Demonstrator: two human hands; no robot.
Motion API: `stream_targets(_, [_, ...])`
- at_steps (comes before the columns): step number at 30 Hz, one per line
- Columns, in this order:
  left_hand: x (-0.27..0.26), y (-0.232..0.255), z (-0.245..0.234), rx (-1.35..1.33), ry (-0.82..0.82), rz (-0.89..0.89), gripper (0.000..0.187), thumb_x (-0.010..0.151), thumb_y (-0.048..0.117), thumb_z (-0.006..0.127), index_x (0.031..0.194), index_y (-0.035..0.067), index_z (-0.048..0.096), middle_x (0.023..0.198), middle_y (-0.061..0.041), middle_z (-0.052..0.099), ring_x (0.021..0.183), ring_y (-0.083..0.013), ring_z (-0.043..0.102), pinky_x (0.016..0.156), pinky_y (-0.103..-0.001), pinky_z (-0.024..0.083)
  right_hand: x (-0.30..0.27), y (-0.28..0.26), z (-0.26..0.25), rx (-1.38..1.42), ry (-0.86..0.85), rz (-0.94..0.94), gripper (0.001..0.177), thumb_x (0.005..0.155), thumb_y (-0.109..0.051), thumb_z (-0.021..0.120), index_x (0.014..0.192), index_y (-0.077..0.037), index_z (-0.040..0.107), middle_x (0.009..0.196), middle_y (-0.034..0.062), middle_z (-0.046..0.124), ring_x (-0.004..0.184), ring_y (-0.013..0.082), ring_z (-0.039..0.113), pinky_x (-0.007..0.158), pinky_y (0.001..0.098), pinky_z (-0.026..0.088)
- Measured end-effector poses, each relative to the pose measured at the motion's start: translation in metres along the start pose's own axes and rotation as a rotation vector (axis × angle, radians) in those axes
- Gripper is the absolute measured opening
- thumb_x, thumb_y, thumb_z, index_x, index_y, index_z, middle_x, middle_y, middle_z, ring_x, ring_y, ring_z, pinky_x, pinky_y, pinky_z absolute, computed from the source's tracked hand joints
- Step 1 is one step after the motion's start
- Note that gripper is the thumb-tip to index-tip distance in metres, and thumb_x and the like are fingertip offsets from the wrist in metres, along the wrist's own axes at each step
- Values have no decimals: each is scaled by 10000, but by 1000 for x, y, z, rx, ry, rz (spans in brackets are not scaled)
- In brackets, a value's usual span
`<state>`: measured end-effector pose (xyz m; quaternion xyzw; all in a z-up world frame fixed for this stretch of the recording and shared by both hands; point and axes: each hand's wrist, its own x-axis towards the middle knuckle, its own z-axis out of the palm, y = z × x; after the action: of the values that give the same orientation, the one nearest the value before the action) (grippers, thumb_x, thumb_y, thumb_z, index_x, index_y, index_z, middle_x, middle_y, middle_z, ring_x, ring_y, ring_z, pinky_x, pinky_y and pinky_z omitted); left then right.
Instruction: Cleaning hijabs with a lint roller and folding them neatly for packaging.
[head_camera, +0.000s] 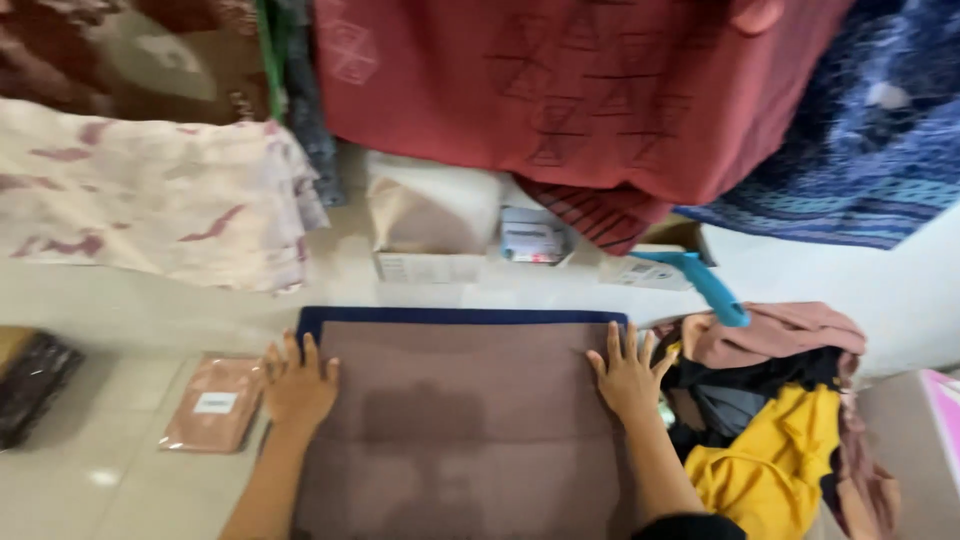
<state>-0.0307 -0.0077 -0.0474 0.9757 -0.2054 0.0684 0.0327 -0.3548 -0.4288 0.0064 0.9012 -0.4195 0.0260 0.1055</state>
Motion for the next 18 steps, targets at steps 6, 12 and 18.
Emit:
stream_targets(6, [-35, 92, -28, -138, 608, 428, 585, 949, 471, 560, 1462, 189, 565, 1591, -152, 472, 1456, -423, 417, 1195, -548, 272, -48, -133, -39, 249, 412, -406, 607, 1004, -630, 455, 1550, -364, 450, 1658, 5, 359, 1552, 295, 240, 1164, 679, 169])
stream_targets(12, [-18, 48, -25, -299, 242, 433, 574, 934, 493, 519, 1470, 289, 523, 1564, 0, 497, 1405, -338, 478, 1080, -447, 426, -39, -73, -26, 300, 245, -162, 636, 940, -596, 516, 1524, -350, 459, 1643, -44, 356, 1487, 236, 330, 1142, 597, 236])
stream_targets(18, [-10, 13, -2, -197, 222, 357, 621, 950, 514, 426, 1543, 326, 429, 1617, 57, 443, 1503, -213, 415, 1179, -404, 378, -27, 34, -13, 293, -220, 331, 832, 912, -768, 253, 1635, -365, 164, 1680, -37, 269, 1558, 308, 215, 1197, 734, 65])
